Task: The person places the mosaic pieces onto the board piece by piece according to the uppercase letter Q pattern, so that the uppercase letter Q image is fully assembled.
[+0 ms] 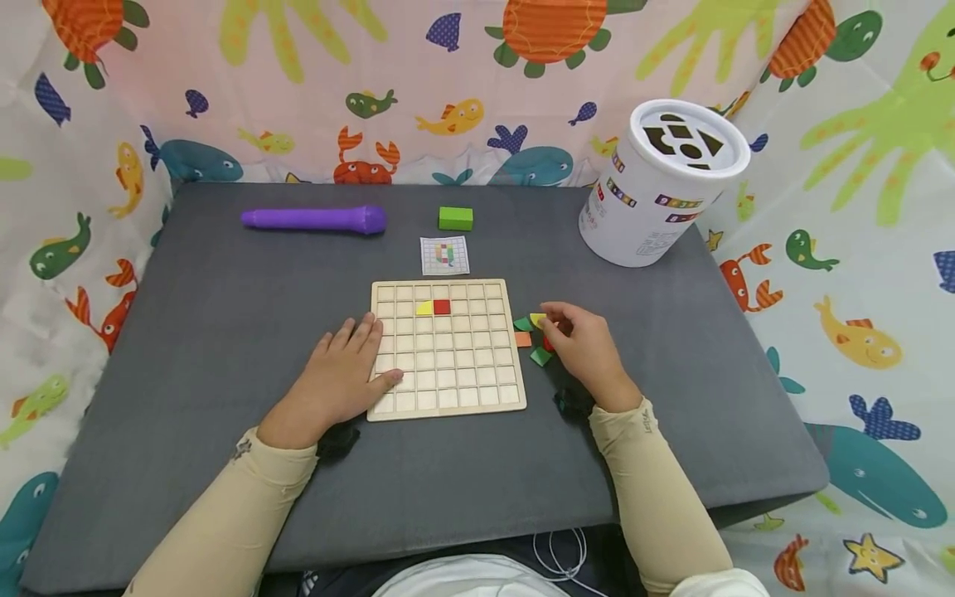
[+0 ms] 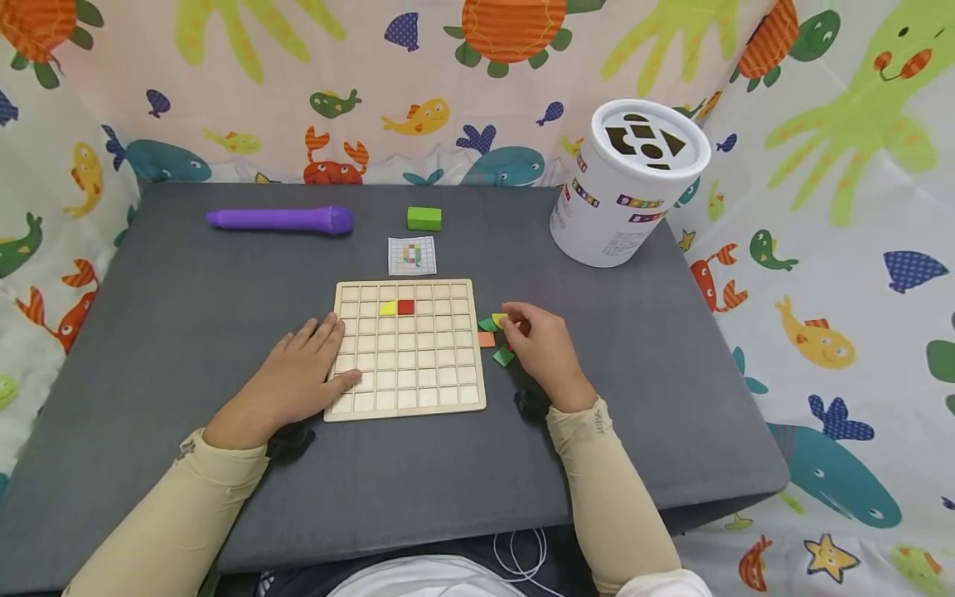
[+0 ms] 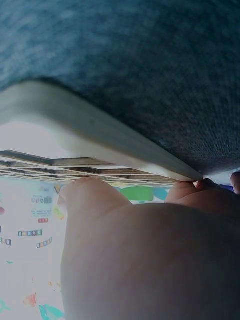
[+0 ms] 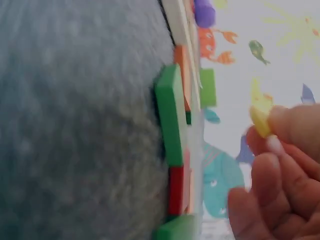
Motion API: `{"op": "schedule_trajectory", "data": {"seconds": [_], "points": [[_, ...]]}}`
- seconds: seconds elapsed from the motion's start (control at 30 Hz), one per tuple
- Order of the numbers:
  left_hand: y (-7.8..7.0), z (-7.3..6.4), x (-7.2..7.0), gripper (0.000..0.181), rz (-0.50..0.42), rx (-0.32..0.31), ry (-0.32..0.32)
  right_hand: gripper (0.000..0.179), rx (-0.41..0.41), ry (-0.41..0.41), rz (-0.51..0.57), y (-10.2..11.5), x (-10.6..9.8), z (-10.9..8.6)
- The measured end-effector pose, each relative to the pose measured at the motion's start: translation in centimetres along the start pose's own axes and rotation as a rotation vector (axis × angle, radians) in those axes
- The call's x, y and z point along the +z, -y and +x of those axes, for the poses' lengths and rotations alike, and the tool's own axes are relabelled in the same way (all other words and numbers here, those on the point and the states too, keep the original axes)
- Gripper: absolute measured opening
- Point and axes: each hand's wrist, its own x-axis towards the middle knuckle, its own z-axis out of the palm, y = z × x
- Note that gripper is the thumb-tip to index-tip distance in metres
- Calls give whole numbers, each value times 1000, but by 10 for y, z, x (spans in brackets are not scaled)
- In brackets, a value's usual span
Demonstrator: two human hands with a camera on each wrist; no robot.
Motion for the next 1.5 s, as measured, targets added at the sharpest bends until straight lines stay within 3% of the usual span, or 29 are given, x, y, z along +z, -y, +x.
{"op": "schedule_trajectory", "data": {"seconds": [0.17, 0.33, 0.53, 0.7, 0.9, 1.03, 1.13, 1.3, 1.4, 1.5], "points": [[6, 2, 9, 95, 19, 1, 10, 28, -31, 48, 48, 22, 6, 10], [8, 1, 12, 94, 14, 9, 18, 28, -98, 103, 36, 41, 27, 30], [2, 0, 14, 93, 16, 9, 24, 22, -203, 225, -167, 54, 58, 49], [-8, 5, 8, 92, 35, 31, 6, 16, -218, 309, -338, 54, 66, 59], [-15, 11, -2, 92, 54, 56, -7, 14, -264, 369, -443, 54, 56, 66], [-16, 14, -4, 91, 53, 59, -4, 19, -265, 443, -386, 55, 44, 70], [-16, 14, -4, 91, 45, 62, 0, 28, -179, 473, -293, 53, 27, 67], [-12, 11, -3, 92, 26, 40, -11, 36, -9, 345, -127, 39, -5, 49], [-3, 7, -1, 93, 27, 10, -13, 36, 31, 279, -93, 30, -18, 39], [7, 0, 2, 93, 22, -16, -10, 37, 26, 276, -136, 20, -24, 33]]}}
